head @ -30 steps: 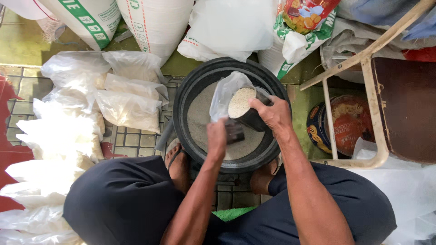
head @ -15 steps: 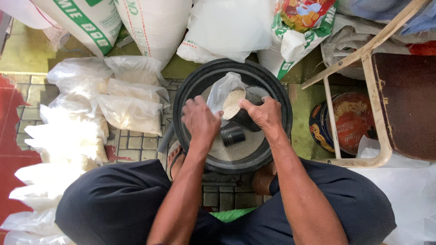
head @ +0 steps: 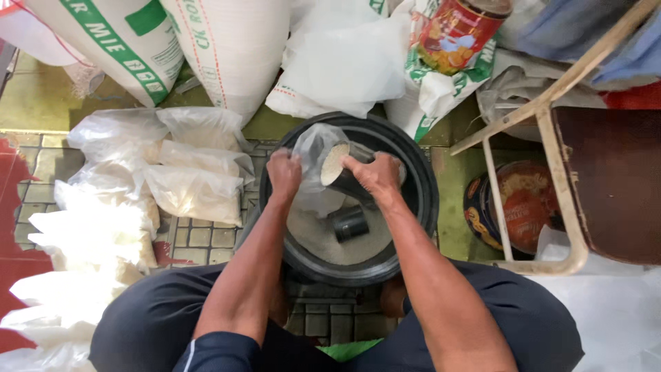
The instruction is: The person measures grains into a plastic bag from a large bucket using a metal scoop and a plastic cup, then handles the filled bag.
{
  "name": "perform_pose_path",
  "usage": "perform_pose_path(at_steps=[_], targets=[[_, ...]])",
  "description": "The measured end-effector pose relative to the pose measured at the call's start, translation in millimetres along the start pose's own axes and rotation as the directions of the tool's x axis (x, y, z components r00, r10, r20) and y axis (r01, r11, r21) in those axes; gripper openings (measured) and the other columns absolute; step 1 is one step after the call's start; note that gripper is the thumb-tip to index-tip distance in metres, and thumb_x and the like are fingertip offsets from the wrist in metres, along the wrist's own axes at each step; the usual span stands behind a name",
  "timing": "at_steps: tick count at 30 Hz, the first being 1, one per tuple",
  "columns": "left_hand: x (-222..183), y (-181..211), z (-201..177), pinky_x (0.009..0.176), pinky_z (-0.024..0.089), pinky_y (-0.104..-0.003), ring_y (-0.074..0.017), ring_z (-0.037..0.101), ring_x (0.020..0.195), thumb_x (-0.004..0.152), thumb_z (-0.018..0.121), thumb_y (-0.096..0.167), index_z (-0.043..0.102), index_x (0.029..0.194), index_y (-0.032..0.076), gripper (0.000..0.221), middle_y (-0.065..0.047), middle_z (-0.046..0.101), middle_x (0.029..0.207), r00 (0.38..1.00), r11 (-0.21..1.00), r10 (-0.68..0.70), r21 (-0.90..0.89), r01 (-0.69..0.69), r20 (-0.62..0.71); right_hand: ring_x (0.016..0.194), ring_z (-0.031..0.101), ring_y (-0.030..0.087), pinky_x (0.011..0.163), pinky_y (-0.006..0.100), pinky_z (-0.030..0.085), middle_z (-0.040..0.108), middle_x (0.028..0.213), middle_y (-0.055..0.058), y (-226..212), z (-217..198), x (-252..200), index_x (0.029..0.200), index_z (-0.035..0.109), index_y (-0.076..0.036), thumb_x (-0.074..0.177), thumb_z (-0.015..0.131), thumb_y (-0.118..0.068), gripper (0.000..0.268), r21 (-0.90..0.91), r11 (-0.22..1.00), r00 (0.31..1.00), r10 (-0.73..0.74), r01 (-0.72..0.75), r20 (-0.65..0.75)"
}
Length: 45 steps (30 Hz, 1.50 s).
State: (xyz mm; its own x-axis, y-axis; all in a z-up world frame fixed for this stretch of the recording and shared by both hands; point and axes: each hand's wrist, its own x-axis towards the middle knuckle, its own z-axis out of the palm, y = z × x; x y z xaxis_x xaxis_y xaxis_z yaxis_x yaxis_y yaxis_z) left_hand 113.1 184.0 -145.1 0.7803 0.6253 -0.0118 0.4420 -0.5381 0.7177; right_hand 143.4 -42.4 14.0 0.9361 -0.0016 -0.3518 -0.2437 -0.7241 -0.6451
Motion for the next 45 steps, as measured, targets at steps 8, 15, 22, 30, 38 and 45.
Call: perform_pose_path(at_steps=[8, 15, 22, 30, 38, 45], targets=[[-46, 61, -77, 0.084, 0.055, -0.059, -0.0425, 0.06, 0.103, 0.086, 0.074, 0.009, 0.063, 0.114, 0.019, 0.031, -0.006, 0.052, 0.112, 0.935, 0.927, 0.343, -0.13, -0.352, -0.088, 0.134, 0.048, 0.051, 0.111, 0.058, 0.039, 0.047, 0.139, 0.037, -25, -5, -4, 0.143, 0.055, 0.008, 0.066, 0.085, -0.069, 0.113, 0.006, 0.998, 0.994, -0.068, 0.068, 0.084], [-54, 45, -63, 0.089, 0.051, -0.062, -0.0472, 0.058, 0.11, 0.081, 0.084, 0.019, 0.047, 0.132, 0.005, 0.064, -0.018, 0.051, 0.12, 0.959, 0.963, 0.269, -0.059, -0.264, 0.093, 0.126, 0.055, 0.052, 0.106, 0.057, 0.046, 0.055, 0.13, 0.038, -15, -20, -6, 0.136, 0.059, 0.013, 0.064, 0.092, -0.058, 0.106, 0.054, 0.992, 0.994, -0.111, 0.11, 0.018], [-34, 14, -28, 0.073, 0.052, -0.056, -0.0455, 0.068, 0.084, 0.098, 0.056, 0.019, 0.066, 0.092, 0.01, 0.014, -0.017, 0.067, 0.081, 0.987, 0.945, 0.162, -0.288, -0.156, -0.002, 0.122, 0.06, 0.05, 0.099, 0.054, 0.05, 0.062, 0.124, 0.039, -21, -42, -33, 0.133, 0.061, 0.014, 0.063, 0.092, -0.057, 0.104, 0.125, 0.986, 0.994, -0.107, 0.106, 0.003], [-61, 76, -72, 0.084, 0.051, -0.039, -0.0201, 0.058, 0.09, 0.092, 0.066, 0.027, 0.073, 0.094, 0.012, 0.016, -0.007, 0.062, 0.09, 0.945, 0.52, -0.092, -0.793, 0.316, 0.315, 0.118, 0.064, 0.047, 0.099, 0.052, 0.051, 0.067, 0.121, 0.035, -54, -63, -58, 0.122, 0.068, 0.006, 0.06, 0.091, -0.06, 0.093, -0.001, 0.989, 0.988, -0.148, 0.148, -0.038], [-65, 33, -21, 0.052, 0.05, -0.036, -0.0184, 0.058, 0.069, 0.098, 0.064, 0.031, 0.066, 0.095, 0.006, 0.024, -0.008, 0.057, 0.077, 0.958, 0.574, -0.081, -0.773, 0.271, 0.276, 0.12, 0.063, 0.045, 0.105, 0.049, 0.049, 0.064, 0.123, 0.032, -68, -80, -62, 0.128, 0.066, 0.008, 0.058, 0.093, -0.062, 0.102, -0.122, 0.978, 0.982, -0.18, 0.171, -0.063], [-60, 66, -57, 0.074, 0.047, -0.054, -0.0442, 0.068, 0.078, 0.099, 0.053, 0.013, 0.053, 0.101, 0.009, 0.005, -0.019, 0.062, 0.075, 0.983, 0.917, 0.167, -0.356, -0.181, -0.07, 0.12, 0.061, 0.049, 0.106, 0.053, 0.046, 0.059, 0.125, 0.033, -57, -77, -57, 0.127, 0.067, 0.006, 0.059, 0.093, -0.062, 0.099, -0.104, 0.98, 0.982, -0.178, 0.171, -0.064]])
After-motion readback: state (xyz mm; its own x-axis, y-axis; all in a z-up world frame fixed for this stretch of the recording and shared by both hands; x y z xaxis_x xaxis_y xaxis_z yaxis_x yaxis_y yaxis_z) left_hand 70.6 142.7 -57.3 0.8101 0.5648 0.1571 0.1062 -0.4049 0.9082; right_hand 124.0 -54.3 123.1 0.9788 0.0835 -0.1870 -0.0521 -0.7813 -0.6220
